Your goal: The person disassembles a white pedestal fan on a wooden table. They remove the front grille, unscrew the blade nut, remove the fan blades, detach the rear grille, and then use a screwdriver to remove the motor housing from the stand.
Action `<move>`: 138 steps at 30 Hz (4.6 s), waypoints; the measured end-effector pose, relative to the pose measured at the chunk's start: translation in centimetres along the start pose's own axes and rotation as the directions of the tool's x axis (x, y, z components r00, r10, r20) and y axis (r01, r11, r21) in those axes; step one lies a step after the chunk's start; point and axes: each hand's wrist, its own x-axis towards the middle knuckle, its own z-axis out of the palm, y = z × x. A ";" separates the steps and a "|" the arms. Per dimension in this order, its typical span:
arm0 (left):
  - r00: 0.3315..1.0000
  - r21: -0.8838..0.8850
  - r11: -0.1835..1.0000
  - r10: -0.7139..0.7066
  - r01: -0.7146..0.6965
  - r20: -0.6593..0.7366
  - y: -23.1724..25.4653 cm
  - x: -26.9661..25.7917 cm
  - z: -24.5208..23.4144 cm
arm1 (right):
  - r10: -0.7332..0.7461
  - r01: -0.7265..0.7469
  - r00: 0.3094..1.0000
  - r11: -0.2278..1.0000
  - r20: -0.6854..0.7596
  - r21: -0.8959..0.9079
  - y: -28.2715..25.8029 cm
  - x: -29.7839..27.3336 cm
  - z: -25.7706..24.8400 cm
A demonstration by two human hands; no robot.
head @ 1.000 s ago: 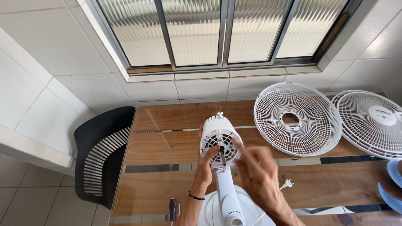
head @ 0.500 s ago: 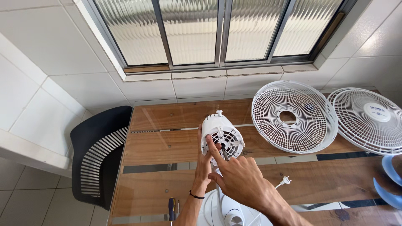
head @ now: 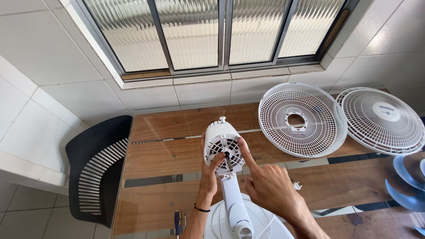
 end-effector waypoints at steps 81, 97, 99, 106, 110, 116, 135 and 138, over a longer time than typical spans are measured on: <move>0.829 0.832 0.038 0.071 0.554 -0.555 -8.3 -20.9 -23.1 | 0.328 0.832 0.248 0.410 -0.912 0.373 6.1 -7.8 16.6; 0.925 0.816 0.576 0.280 0.051 -0.256 2.6 -13.8 -9.4 | 0.314 0.566 0.616 0.462 -0.723 0.683 4.4 -8.4 9.0; 0.879 0.817 0.473 0.469 -0.330 0.083 6.9 -12.5 -3.7 | 0.117 0.414 0.829 0.530 -0.547 0.740 4.0 -6.4 3.7; 0.725 0.653 0.316 0.342 -0.688 0.598 12.8 -7.1 9.0 | 0.057 0.505 0.828 0.358 -0.558 0.785 0.8 -3.0 -4.7; 0.791 0.733 0.300 0.181 -0.610 0.584 12.1 -4.6 9.1 | 0.206 0.464 0.759 0.496 -0.618 0.734 3.5 -1.0 -5.5; 0.781 0.768 0.147 0.084 -0.624 0.619 10.9 -2.4 6.7 | 0.429 0.272 0.791 0.393 -0.437 0.878 7.8 5.3 -4.3; 0.818 0.808 0.138 0.024 -0.572 0.575 10.5 -2.1 5.6 | 0.400 0.048 0.875 0.488 -0.272 0.871 4.3 12.1 3.7; 0.833 0.823 0.150 0.010 -0.549 0.554 10.6 -2.3 5.7 | 0.423 0.139 0.839 0.441 -0.342 0.887 3.9 11.8 3.7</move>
